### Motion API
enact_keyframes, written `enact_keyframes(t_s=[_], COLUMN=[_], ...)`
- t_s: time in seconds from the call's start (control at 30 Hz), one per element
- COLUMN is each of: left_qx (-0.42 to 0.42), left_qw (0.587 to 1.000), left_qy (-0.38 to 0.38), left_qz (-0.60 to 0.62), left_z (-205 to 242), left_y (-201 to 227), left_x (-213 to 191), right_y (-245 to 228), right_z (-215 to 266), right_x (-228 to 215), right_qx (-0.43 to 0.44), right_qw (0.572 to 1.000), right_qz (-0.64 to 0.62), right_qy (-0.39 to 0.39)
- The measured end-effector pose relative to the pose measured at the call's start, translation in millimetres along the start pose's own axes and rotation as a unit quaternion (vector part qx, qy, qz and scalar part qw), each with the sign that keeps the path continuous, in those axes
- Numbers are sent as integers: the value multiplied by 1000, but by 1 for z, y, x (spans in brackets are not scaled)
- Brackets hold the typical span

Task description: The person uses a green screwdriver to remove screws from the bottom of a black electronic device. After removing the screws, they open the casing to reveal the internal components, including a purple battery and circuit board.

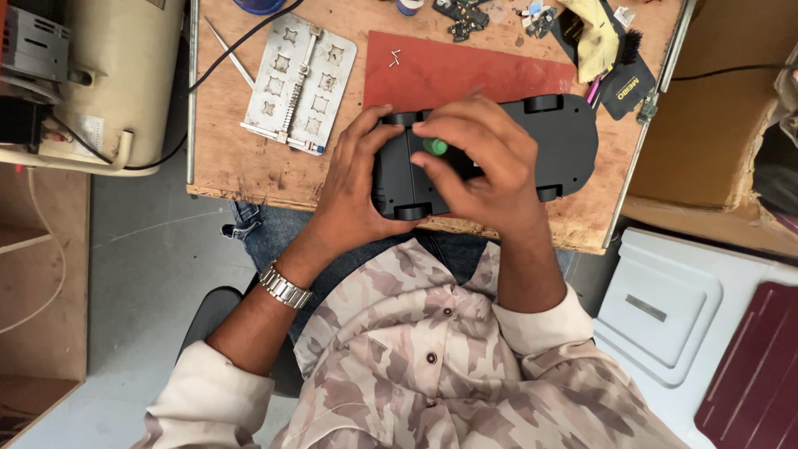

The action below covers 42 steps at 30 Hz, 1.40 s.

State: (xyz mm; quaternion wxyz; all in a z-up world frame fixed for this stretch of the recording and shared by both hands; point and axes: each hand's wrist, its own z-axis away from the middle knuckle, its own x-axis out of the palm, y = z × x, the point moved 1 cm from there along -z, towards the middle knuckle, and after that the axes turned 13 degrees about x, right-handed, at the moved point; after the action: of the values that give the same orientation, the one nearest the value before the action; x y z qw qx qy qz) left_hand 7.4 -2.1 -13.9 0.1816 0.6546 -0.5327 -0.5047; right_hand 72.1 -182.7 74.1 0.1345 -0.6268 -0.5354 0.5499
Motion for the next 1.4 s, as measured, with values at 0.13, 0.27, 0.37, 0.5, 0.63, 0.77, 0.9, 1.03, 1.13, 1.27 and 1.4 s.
enact_keyframes(t_s=[0.13,0.27,0.37,0.5,0.63,0.77,0.9,1.03,1.13,1.27,1.4], left_qx=[6,-2,-2,3,5,11,13,15,0,2,-3], left_qw=[1000,1000,1000,1000,1000,1000,1000,1000,1000,1000,1000], left_qy=[3,-2,6,8,4,9,10,15,1,2,-2], left_qz=[5,9,18,17,7,16,19,18,15,17,22], left_z=[0,1,1,0,-1,-1,0,3,2,0,2], left_y=[-1,0,0,-2,-3,-3,-4,-4,-3,-2,-1], left_x=[0,-1,-1,-1,-1,-1,0,1,-1,-1,-1], right_y=[11,23,29,38,39,29,12,3,4,13,18], right_z=[11,19,26,28,27,18,8,5,8,16,23], right_x=[-1,-4,-6,-5,-5,-4,-5,-4,-6,-7,-10], right_qx=[44,84,115,121,130,104,48,15,54,111,133], right_qw=[999,990,976,968,969,987,998,994,995,989,977], right_qz=[10,-106,-172,-209,-203,-117,6,57,34,-93,-166], right_qy=[0,45,67,65,53,31,-28,-94,-79,8,22])
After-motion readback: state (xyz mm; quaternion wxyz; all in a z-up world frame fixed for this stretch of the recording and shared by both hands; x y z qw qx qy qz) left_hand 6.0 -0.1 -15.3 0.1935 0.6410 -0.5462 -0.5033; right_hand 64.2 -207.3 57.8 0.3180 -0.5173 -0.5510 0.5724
